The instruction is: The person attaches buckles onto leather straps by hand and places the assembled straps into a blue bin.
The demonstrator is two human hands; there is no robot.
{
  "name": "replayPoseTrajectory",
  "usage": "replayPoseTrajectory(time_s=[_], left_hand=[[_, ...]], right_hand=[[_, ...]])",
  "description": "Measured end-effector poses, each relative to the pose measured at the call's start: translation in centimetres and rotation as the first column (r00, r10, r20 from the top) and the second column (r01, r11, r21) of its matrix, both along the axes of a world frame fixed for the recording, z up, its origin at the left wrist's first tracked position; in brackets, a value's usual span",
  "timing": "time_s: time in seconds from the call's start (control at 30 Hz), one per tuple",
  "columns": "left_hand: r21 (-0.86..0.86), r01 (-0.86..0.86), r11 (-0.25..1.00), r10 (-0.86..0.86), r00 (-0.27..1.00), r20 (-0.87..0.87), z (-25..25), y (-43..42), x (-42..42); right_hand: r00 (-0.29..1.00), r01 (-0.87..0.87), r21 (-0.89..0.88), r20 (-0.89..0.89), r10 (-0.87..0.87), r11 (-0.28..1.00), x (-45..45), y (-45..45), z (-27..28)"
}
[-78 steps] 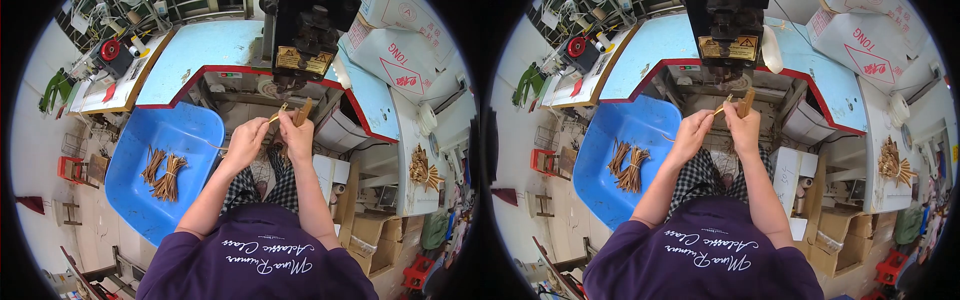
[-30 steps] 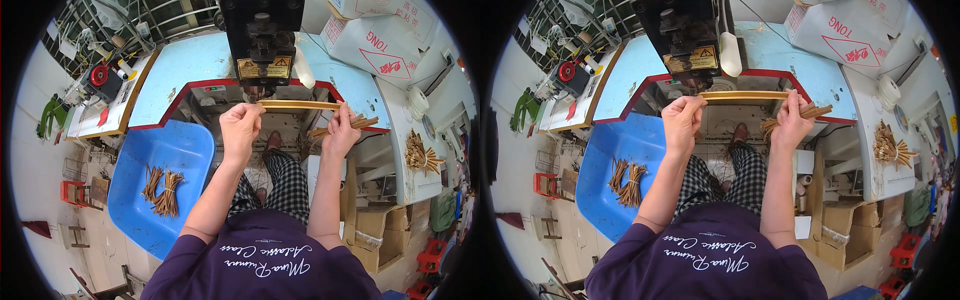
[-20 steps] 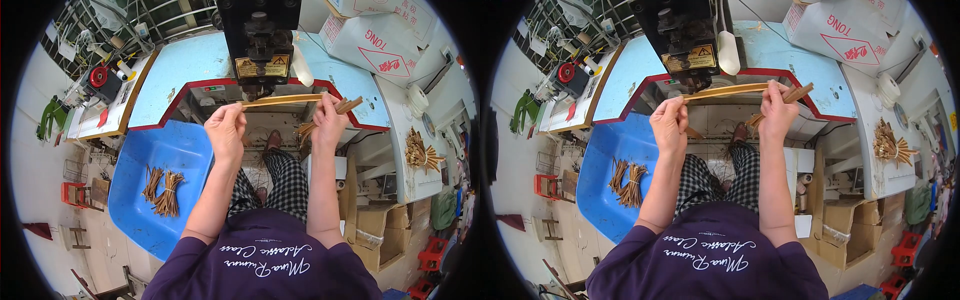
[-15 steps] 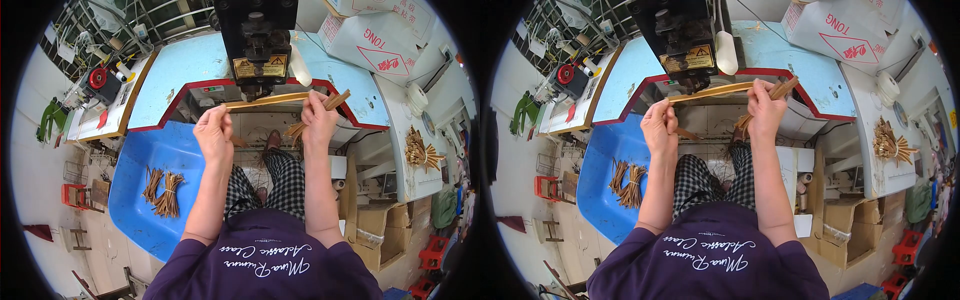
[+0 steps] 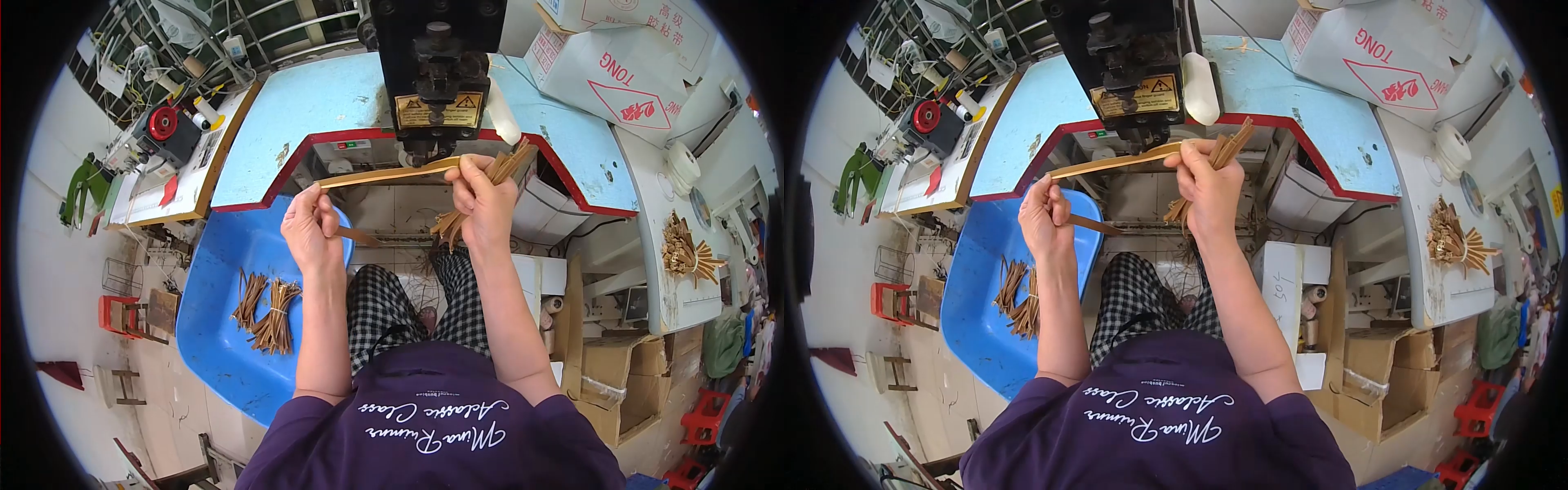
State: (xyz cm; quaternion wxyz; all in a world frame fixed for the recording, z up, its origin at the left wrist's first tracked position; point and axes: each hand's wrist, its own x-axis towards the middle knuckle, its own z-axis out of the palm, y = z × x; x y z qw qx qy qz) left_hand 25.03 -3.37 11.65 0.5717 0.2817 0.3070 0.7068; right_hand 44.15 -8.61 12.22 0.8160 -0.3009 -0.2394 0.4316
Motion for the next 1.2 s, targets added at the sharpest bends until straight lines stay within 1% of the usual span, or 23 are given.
replayPoseTrajectory(time_s=[0.13,0.27,0.47,0.53,0.6,0.63,0.67,0.7,0.73,0.77,0.8,0.93,0.97,1.03,1.1,1.13,1.2], left_hand=[[-0.011,-0.029,1.000,0.028,1.000,-0.013,0.1,0.0,-0.9],[-0.031,-0.078,0.996,0.079,0.997,0.024,-0.2,0.1,-1.3],[-0.013,-0.098,0.995,0.098,0.994,0.045,-1.1,0.4,-2.3],[-0.025,-0.173,0.985,0.167,0.974,-0.152,-1.3,0.3,-2.4],[-0.019,-0.254,0.967,0.232,0.911,-0.340,-1.2,0.3,-2.6],[0.145,-0.184,0.972,0.232,0.837,-0.496,-1.2,0.1,-2.1],[0.287,-0.080,0.955,0.252,0.731,-0.634,-1.1,-0.4,-1.1],[0.281,-0.083,0.956,0.250,0.731,-0.635,-1.0,-0.9,-0.1],[0.376,0.104,0.921,0.231,0.632,-0.740,-0.9,-1.2,1.0],[0.432,0.298,0.851,0.238,0.515,-0.823,-0.8,-1.3,1.9],[0.432,0.294,0.853,0.239,0.516,-0.822,-0.9,-1.4,2.6],[0.347,0.385,0.855,-0.034,0.709,-0.704,-2.0,-1.4,4.9],[0.348,0.387,0.854,-0.035,0.710,-0.704,-1.9,-1.5,5.1],[0.191,0.391,0.900,-0.254,0.828,-0.500,-1.2,-1.8,5.3],[0.029,0.432,0.901,-0.415,0.880,-0.230,-0.6,-2.2,5.5],[0.028,0.436,0.900,-0.418,0.878,-0.232,-0.4,-2.4,5.7],[0.134,0.367,0.920,-0.306,0.890,-0.337,0.1,-2.8,6.4]], right_hand=[[0.998,-0.063,0.020,0.027,0.062,0.998,-1.1,0.0,-0.1],[0.994,-0.014,0.020,0.112,0.012,1.000,-2.0,-0.1,0.2],[0.979,0.047,-0.006,0.201,-0.044,0.999,-2.9,0.1,-0.7],[0.950,0.052,0.019,0.308,-0.055,0.998,-2.7,0.1,-1.3],[0.909,0.048,0.048,0.412,-0.064,0.998,-2.5,0.3,-1.6],[0.909,0.045,0.050,0.413,-0.062,0.998,-2.4,0.3,-1.5],[0.896,0.005,0.024,0.444,-0.016,1.000,-2.1,0.1,-1.5],[0.881,-0.034,-0.008,0.473,0.034,0.999,-2.0,-0.2,-1.5],[0.862,-0.075,-0.041,0.500,0.086,0.996,-1.9,-0.5,-1.6],[0.839,-0.115,-0.071,0.527,0.136,0.991,-1.9,-0.6,-1.5],[0.838,-0.118,-0.072,0.529,0.139,0.990,-1.9,-0.6,-1.4],[0.819,0.021,0.072,0.571,-0.059,0.997,-1.9,-0.7,-1.1],[0.818,0.024,0.073,0.572,-0.061,0.997,-1.8,-0.9,-0.9],[0.818,-0.057,-0.106,0.566,0.107,0.993,-1.7,-1.5,-0.4],[0.806,-0.136,-0.281,0.526,0.271,0.950,-1.7,-2.0,-0.1],[0.809,-0.133,-0.281,0.524,0.268,0.951,-1.7,-2.0,-0.3],[0.850,-0.103,-0.226,0.486,0.203,0.969,-2.0,-1.7,-1.3]])
